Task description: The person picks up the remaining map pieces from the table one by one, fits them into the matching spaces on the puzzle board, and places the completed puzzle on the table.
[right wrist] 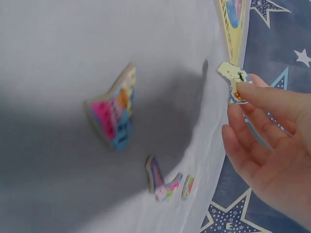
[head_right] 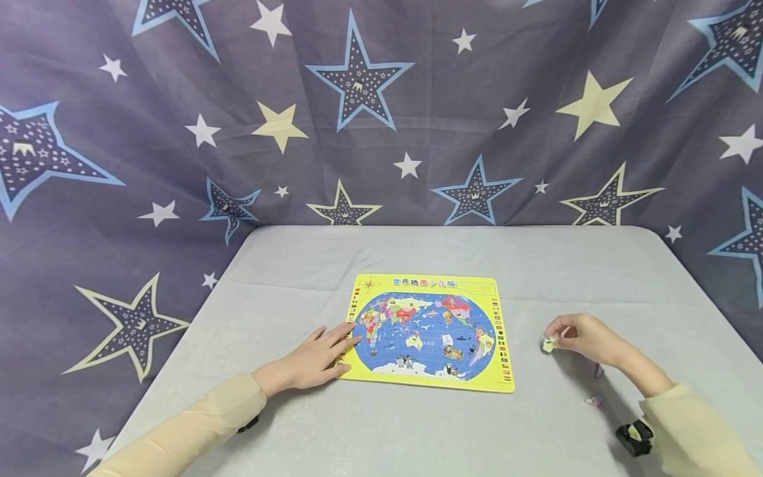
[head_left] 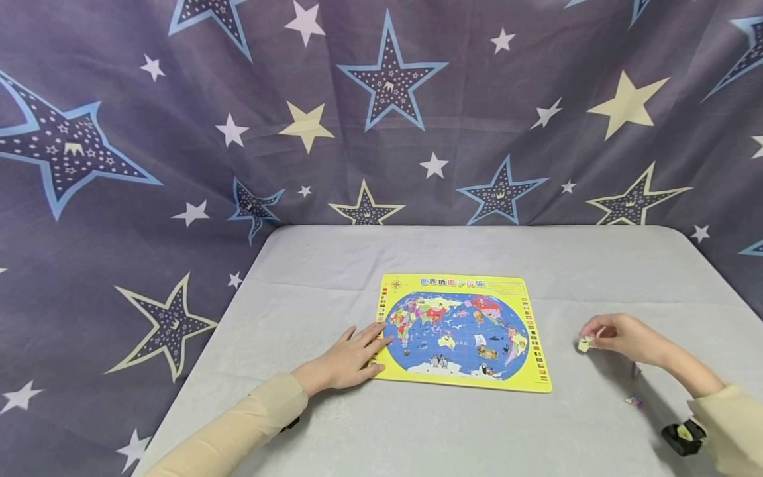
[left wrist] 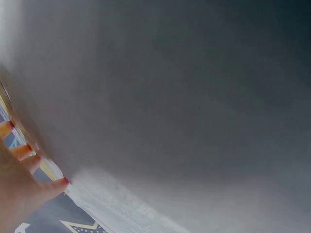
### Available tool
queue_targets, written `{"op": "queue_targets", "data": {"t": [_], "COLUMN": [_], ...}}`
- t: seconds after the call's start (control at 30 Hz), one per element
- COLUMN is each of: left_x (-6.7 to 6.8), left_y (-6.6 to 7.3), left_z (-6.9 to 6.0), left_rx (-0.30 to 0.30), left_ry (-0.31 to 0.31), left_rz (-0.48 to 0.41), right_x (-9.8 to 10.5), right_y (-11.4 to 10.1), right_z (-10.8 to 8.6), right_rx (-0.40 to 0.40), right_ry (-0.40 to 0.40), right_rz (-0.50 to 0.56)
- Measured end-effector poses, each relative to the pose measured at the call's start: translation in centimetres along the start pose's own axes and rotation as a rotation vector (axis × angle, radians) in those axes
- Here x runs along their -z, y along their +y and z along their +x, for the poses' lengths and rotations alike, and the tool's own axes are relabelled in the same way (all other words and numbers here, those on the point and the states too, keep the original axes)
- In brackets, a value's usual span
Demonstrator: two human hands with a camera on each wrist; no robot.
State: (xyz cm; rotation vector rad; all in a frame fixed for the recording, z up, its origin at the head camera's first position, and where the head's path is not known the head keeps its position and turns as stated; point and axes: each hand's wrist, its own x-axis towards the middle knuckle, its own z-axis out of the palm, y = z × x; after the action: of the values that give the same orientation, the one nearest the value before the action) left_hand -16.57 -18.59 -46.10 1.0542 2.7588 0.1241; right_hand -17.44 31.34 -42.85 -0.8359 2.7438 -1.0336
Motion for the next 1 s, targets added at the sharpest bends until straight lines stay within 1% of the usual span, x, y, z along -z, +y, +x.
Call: {"op": "queue_targets", "data": {"t": [0.13,0.27,0.5,0.7,0.9,1.0], "left_x": [0.0,0.0,0.2,0.3,0.4,0.4], "left_y": [0.0,0.0,0.0,-0.1,0.0,0.0], "left_z": [0.0,0.1,0.1,0.1,0.0,0.0], "left_rx": [0.001,0.005,0.005,-0.008,0.002,0.005], "left_ry": [-0.006,-0.012,-0.015,0.005,-0.012,-0.020], "left_rz": [0.001,0.004,-0.005,-0.004,0.000,0.000], "right_x": [-0.3,-0.7,-1.3,-1.9,-2.6,-3.1], "right_y": [-0.7,-1.4,-2.4,-3.3,-4.0,-4.4], "right_z": [0.6,1.4,3.0,4.4,5.6,6.1], "right_rx": [-0.005,-0.027,-0.072,-0.121,-0.128,-0.123], "right_ry": [0.018,0.015,-0.011,-0.032,-0.045,-0.045], "right_rz": [-0.008,0.001,0.047,0.078,0.125,0.117]}}
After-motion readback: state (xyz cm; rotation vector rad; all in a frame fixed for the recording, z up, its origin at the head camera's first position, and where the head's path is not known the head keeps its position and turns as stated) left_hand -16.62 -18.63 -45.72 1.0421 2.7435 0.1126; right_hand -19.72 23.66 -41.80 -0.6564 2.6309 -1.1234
